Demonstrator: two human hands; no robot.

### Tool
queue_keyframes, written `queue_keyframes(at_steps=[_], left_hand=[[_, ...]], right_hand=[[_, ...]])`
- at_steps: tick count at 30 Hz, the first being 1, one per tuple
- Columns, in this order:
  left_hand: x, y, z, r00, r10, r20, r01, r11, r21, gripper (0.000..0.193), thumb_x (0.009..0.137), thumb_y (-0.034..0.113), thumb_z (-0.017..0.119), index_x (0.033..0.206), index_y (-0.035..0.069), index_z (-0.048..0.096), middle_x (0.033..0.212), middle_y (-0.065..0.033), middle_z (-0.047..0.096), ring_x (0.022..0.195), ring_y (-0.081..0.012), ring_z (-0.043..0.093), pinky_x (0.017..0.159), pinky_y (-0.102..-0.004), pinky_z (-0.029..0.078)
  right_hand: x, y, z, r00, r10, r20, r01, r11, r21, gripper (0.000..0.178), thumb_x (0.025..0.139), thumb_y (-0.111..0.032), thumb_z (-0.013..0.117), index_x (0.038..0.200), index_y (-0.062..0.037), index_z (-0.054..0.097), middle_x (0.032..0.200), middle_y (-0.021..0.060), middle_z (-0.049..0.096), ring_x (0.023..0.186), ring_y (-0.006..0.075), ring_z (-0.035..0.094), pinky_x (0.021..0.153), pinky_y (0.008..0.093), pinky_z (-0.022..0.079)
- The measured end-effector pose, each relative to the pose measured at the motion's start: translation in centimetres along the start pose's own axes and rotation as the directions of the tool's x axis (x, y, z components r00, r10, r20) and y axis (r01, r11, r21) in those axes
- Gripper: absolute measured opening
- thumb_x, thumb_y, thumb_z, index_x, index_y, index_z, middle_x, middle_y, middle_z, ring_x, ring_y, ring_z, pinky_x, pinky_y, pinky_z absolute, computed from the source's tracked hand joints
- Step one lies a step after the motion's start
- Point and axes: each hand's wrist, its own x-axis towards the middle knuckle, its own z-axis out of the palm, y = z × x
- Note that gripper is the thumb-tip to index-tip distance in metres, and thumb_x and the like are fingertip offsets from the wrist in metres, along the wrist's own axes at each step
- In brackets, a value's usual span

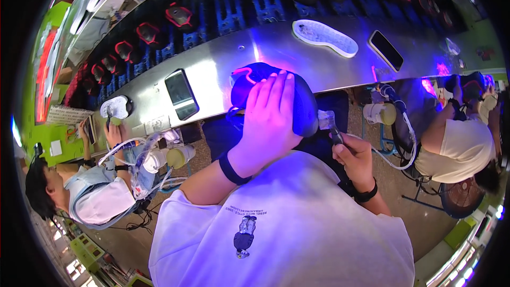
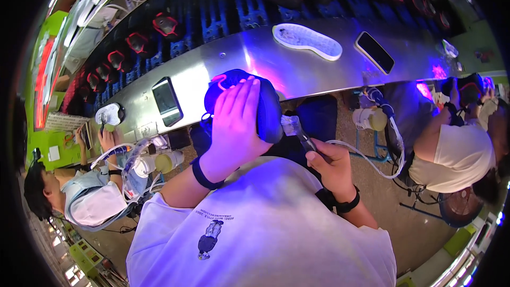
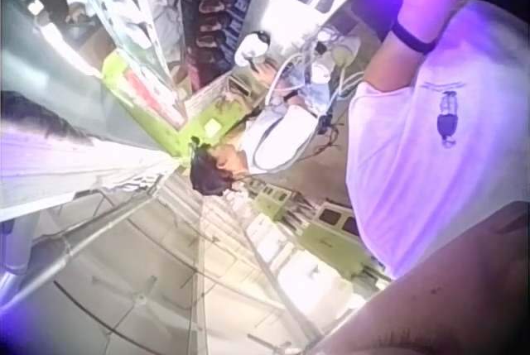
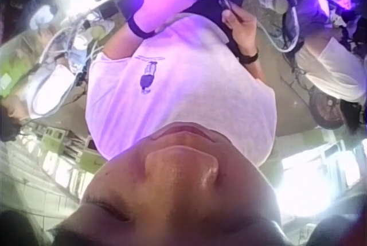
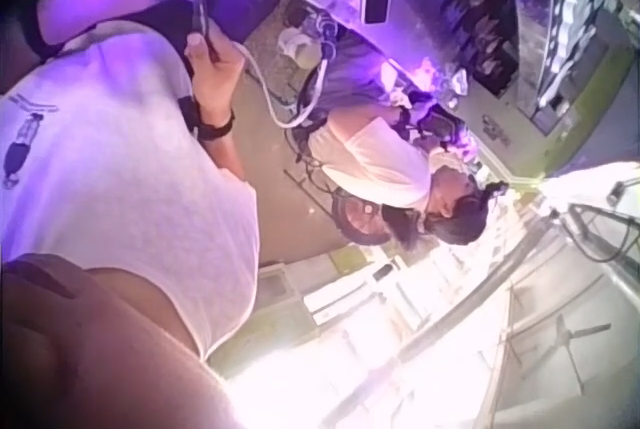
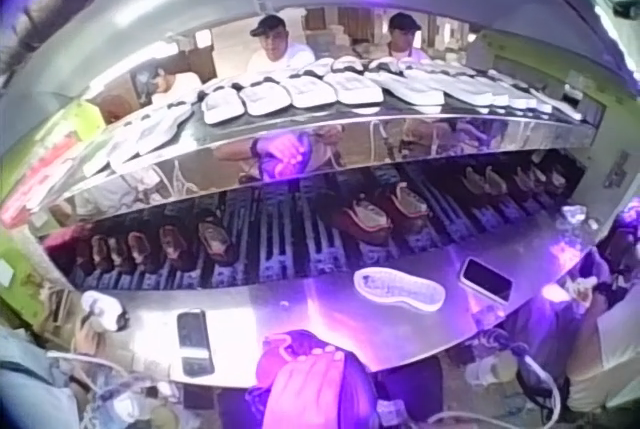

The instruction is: Apply cleaning solution to a shoe upper and scrub it with a brush.

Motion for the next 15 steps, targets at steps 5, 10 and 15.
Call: queue_keyframes(at_steps=[5,10,15], left_hand=[[1.9,-0.1,0.5,0.998,-0.041,-0.046,0.041,0.999,-0.012,0.087,0.063,0.031,0.081,0.136,-0.005,0.052,0.13,-0.0219,0.062,0.12,-0.0364,0.06,0.105,-0.0506,0.042],[3.7,-1.4,0.5,0.996,-0.086,0.002,0.086,0.995,-0.054,0.099,0.052,0.035,0.09,0.136,-0.004,0.054,0.128,-0.0203,0.063,0.116,-0.0356,0.061,0.106,-0.0496,0.041],[5.6,-4.2,-0.3,0.994,-0.104,-0.041,0.097,0.985,-0.146,0.096,0.053,0.038,0.091,0.133,-0.003,0.056,0.122,-0.021,0.065,0.109,-0.0371,0.064,0.102,-0.0487,0.045]], right_hand=[[0.5,-1.4,0.5,0.979,-0.081,-0.189,0.051,0.986,-0.157,0.033,0.09,-0.008,0.075,0.12,0.0048,0.07,0.082,0.0016,0.065,0.071,0.0081,0.057,0.064,0.024,0.045],[2.9,-5.9,-0.2,0.913,-0.4,-0.081,0.266,0.735,-0.623,0.027,0.086,-0.004,0.077,0.112,0.0022,0.072,0.077,0.0067,0.064,0.066,0.0118,0.057,0.062,0.0269,0.044],[6.8,-9.3,0.2,0.893,-0.444,0.078,0.345,0.562,-0.752,0.03,0.083,-0.004,0.077,0.112,0.0014,0.072,0.076,0.0073,0.063,0.063,0.0156,0.057,0.059,0.0261,0.044]])
